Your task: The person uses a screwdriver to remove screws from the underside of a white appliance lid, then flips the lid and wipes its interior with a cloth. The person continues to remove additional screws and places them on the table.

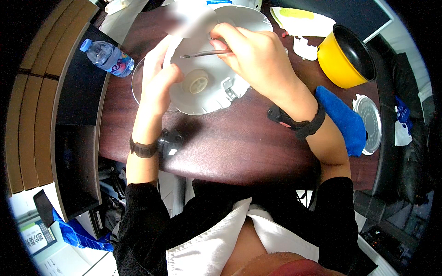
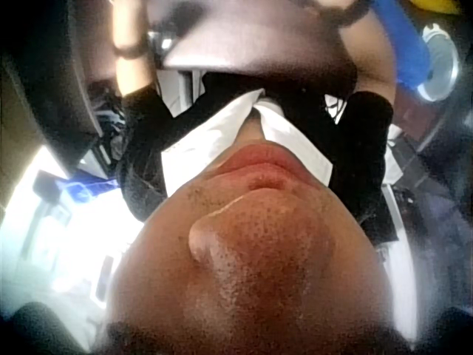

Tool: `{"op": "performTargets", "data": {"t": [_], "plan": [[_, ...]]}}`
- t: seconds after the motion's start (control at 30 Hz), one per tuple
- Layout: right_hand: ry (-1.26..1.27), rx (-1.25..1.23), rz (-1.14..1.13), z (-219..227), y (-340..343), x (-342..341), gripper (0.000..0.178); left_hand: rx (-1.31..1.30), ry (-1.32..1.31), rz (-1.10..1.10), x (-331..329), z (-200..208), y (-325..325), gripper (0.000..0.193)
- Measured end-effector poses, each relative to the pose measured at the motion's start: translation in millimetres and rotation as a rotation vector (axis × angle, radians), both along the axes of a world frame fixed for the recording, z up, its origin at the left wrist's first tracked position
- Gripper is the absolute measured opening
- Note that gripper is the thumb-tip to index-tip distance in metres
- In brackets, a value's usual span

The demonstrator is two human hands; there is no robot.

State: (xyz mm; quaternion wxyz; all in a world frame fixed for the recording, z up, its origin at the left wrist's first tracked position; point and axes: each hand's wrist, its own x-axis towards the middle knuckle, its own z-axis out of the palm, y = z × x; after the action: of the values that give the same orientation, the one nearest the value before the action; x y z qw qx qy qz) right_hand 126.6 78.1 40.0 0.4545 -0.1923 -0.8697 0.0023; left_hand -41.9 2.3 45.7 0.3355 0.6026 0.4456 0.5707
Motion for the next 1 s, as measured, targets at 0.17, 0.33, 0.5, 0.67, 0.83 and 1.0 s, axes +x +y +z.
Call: {"op": "performTargets", "data": {"t": [0.17, 0.33, 0.5, 0.67, 0.83, 1.0], "plan": [[-0.051, -0.007, 0.015, 3, 2, 4, 0.018, -0.073, -0.061, -0.004, -3, 0, 0, 0.051], [-0.002, -0.148, 0.080, 13, 6, 26, 0.018, -0.143, -0.221, 0.018, -4, 6, -4, 0.058], [-0.125, -0.335, -0.173, 31, 15, 71, 0.013, -0.330, -0.426, -0.089, -9, -1, -1, 0.045], [-0.348, -0.537, -0.419, 7, 43, 114, 0.021, -0.415, -0.460, -0.213, -11, -13, 9, 0.045], [-0.481, -0.724, -0.443, -38, 58, 132, 0.030, -0.418, -0.420, -0.304, -11, -19, 16, 0.048], [-0.235, -0.748, -0.285, -33, 43, 118, 0.040, -0.471, -0.409, -0.282, -9, -23, 17, 0.049]]}}
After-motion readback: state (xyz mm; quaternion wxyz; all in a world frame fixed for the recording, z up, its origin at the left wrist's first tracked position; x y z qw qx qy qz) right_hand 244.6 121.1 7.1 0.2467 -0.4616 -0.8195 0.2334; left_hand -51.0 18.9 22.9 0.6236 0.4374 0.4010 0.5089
